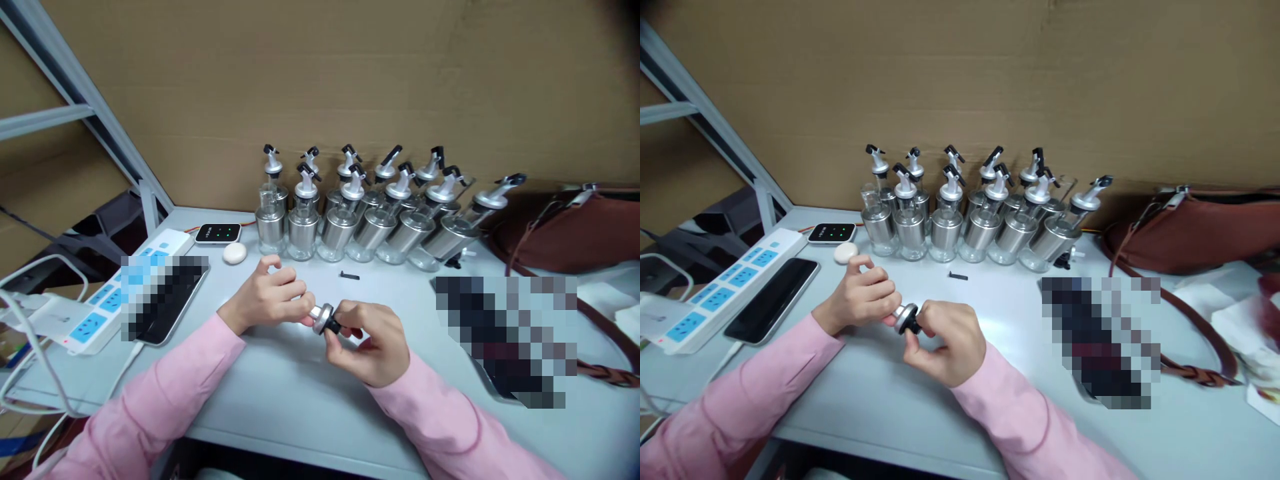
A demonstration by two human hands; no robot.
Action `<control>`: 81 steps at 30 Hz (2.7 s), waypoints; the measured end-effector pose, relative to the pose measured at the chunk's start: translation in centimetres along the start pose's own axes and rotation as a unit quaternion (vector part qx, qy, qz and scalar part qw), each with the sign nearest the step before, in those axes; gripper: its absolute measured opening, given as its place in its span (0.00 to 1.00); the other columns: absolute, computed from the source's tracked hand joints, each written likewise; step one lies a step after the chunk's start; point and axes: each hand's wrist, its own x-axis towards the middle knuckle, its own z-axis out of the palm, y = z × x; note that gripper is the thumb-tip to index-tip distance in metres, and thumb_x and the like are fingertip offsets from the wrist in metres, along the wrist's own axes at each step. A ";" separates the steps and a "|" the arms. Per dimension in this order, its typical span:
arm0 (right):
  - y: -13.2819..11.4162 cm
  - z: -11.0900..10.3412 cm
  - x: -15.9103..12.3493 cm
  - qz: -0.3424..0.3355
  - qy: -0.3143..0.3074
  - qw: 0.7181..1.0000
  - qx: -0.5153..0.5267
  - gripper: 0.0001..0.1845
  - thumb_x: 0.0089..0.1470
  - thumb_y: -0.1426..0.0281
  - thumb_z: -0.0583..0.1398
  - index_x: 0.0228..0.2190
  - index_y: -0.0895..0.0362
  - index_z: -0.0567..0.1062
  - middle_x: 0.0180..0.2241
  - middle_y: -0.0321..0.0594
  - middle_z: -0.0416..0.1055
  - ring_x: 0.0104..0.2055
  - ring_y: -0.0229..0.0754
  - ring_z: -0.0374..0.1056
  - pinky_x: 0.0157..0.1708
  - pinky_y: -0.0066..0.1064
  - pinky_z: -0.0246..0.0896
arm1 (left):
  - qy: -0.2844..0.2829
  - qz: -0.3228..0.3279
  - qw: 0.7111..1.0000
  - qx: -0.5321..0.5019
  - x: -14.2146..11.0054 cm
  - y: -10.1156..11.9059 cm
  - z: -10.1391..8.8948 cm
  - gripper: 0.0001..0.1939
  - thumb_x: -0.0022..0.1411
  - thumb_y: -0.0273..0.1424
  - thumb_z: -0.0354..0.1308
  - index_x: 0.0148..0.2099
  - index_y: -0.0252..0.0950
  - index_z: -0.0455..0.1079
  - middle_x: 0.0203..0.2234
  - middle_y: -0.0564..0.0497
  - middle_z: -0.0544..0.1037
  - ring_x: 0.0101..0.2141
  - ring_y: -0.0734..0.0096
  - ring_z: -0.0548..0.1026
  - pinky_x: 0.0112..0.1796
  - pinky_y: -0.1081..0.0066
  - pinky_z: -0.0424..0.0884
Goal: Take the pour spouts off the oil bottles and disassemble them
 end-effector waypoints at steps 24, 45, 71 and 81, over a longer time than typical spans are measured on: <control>1.2 0.0 -0.2 0.338 -0.016 0.907 0.252 0.16 0.50 0.59 0.61 0.26 0.55 0.62 0.19 0.32 0.65 0.18 0.34 0.62 0.18 0.26 0.56 | -0.085 -0.100 0.989 -0.067 -0.4 0.8 1.3 0.24 0.71 0.40 0.32 0.30 0.35 0.61 0.20 0.56 0.74 0.22 0.75 0.65 0.38 0.65 0.52; 1.0 -0.9 -0.4 -0.116 -0.056 0.974 -0.187 0.06 0.54 0.79 0.56 0.33 0.57 0.64 0.27 0.44 0.71 0.26 0.37 0.64 0.24 0.28 0.61 | -0.120 -0.083 0.978 -0.150 -0.3 -0.4 0.2 0.26 0.71 0.39 0.29 0.27 0.35 0.60 0.17 0.55 0.69 0.19 0.75 0.61 0.38 0.64 0.56; 1.3 -0.9 -0.2 -0.086 -0.074 0.966 -0.231 0.08 0.57 0.80 0.51 0.31 0.56 0.65 0.24 0.36 0.70 0.23 0.33 0.66 0.21 0.25 0.61 | -0.217 -0.256 0.886 -0.321 -0.5 0.0 0.1 0.25 0.70 0.38 0.30 0.24 0.35 0.56 0.18 0.56 0.65 0.21 0.75 0.59 0.37 0.67 0.59; -0.2 -1.5 -0.3 -0.141 -0.084 0.969 -0.183 0.09 0.52 0.80 0.57 0.38 0.61 0.67 0.27 0.44 0.71 0.27 0.38 0.63 0.25 0.29 0.63 | -0.269 -0.388 0.858 -0.204 -2.5 -1.4 1.0 0.17 0.69 0.39 0.36 0.36 0.37 0.62 0.30 0.52 0.71 0.30 0.67 0.67 0.34 0.68 0.61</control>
